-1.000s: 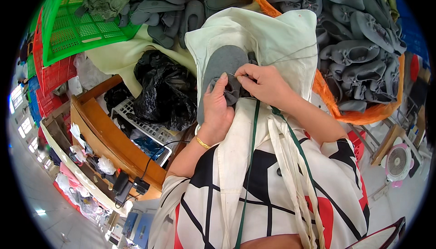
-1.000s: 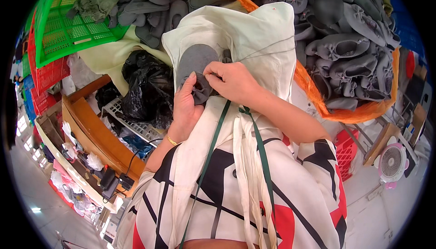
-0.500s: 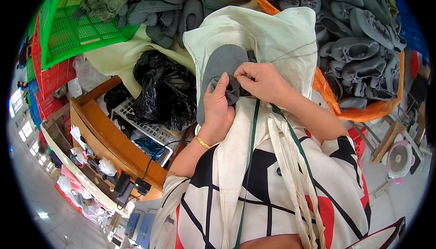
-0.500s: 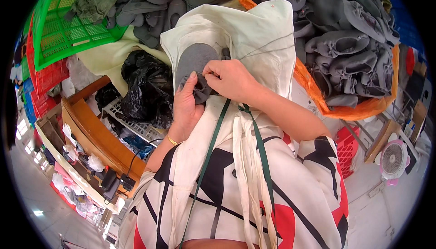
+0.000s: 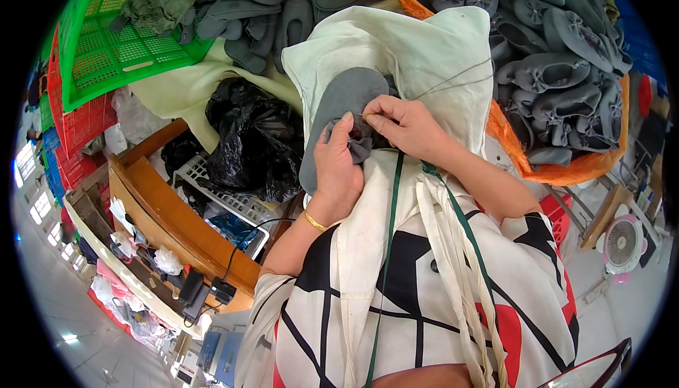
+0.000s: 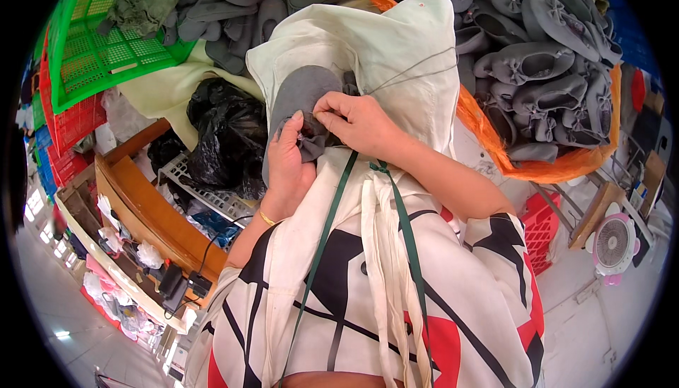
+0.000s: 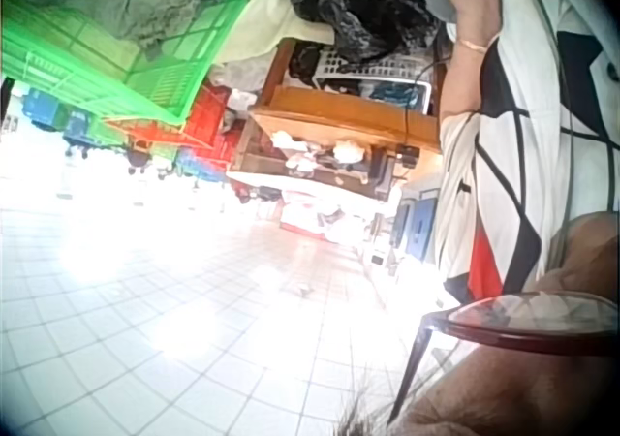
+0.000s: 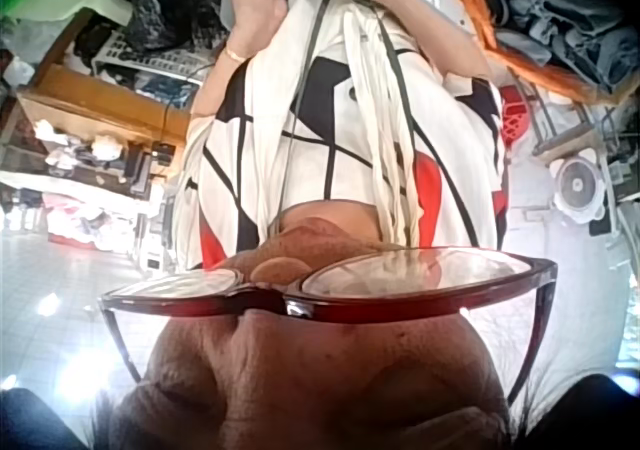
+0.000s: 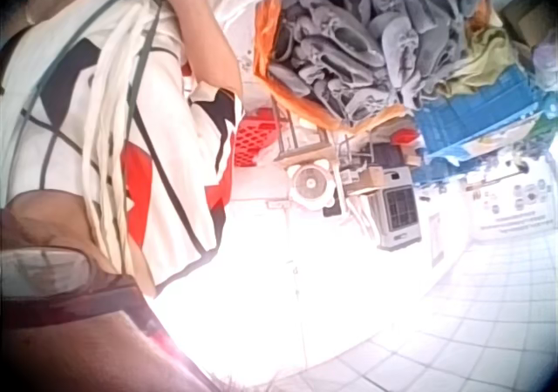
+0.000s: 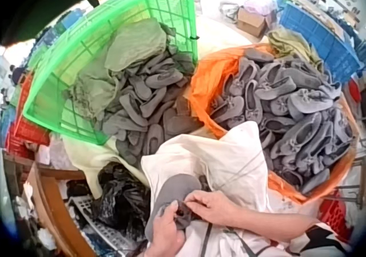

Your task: The person is sewing a grey slip-on shoe by hand using a needle and thread. They repeatedly insert the needle into the shoe's upper fabric and pull the thread through to secure the material. The person handles the shoe and thread continuously throughout the clip.

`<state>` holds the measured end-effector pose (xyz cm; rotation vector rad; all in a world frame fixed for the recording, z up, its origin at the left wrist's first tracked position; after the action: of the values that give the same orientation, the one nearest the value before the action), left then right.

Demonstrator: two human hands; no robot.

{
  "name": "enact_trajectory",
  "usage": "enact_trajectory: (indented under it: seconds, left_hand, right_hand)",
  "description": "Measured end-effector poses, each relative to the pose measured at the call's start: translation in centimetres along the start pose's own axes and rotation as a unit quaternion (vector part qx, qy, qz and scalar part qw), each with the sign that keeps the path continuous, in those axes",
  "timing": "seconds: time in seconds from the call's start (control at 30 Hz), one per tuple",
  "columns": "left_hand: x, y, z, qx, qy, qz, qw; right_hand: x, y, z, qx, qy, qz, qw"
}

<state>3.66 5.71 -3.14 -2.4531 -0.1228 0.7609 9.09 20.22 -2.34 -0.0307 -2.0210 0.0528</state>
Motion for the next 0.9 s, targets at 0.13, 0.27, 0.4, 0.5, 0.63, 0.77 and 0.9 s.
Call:
enact_trajectory:
  seconds: [0.13,0.27,0.4,0.5,0.63,0.77,0.9]
  left_hand:
    - [0.1,0.4,0.1,-0.014,-0.001,0.001,1.0]
    - [0.1,0.5,0.3,-0.033,0.009,-0.002,0.999]
    - [0.1,0.7,0.4,-0.015,0.016,-0.009,1.0]
    - [0.2,1.2,0.6,0.009,0.025,-0.01,1.0]
    - [0.3,0.0,0.3,0.023,0.031,0.016,0.999]
    - [0.4,-0.4,0.0,0.038,0.024,0.048,0.998]
    - [0.0,-1.3,-0.6,0.067,0.028,0.046,0.996]
  right_hand:
    - [-0.6,-0.1,0.0,-0.011,0.038,-0.007,0.999]
    - [-0.9,-0.2,0.0,-0.017,0.06,-0.007,0.998]
    - [-0.9,-0.5,0.0,-0.029,0.066,-0.04,0.997]
    - [0.1,-0.9,-0.2,-0.05,0.044,-0.064,0.996]
    - [1.4,-1.2,0.7,-0.071,0.047,-0.049,0.995]
    - [2.3,0.2,1.4,-0.018,0.029,-0.144,0.989]
    - [3.9,2.1,1.2,-0.102,0.107,-0.301,0.942]
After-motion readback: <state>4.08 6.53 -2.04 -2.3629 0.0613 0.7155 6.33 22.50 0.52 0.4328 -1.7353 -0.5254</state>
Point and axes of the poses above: each hand's wrist, its own z-axis towards the middle knuckle, its own y-axis out of the back of the hand, x = y × z, the point moved 4 cm from there along z, towards the middle knuckle, and after that the axes turned 12 degrees about x, right-handed, at the moved point
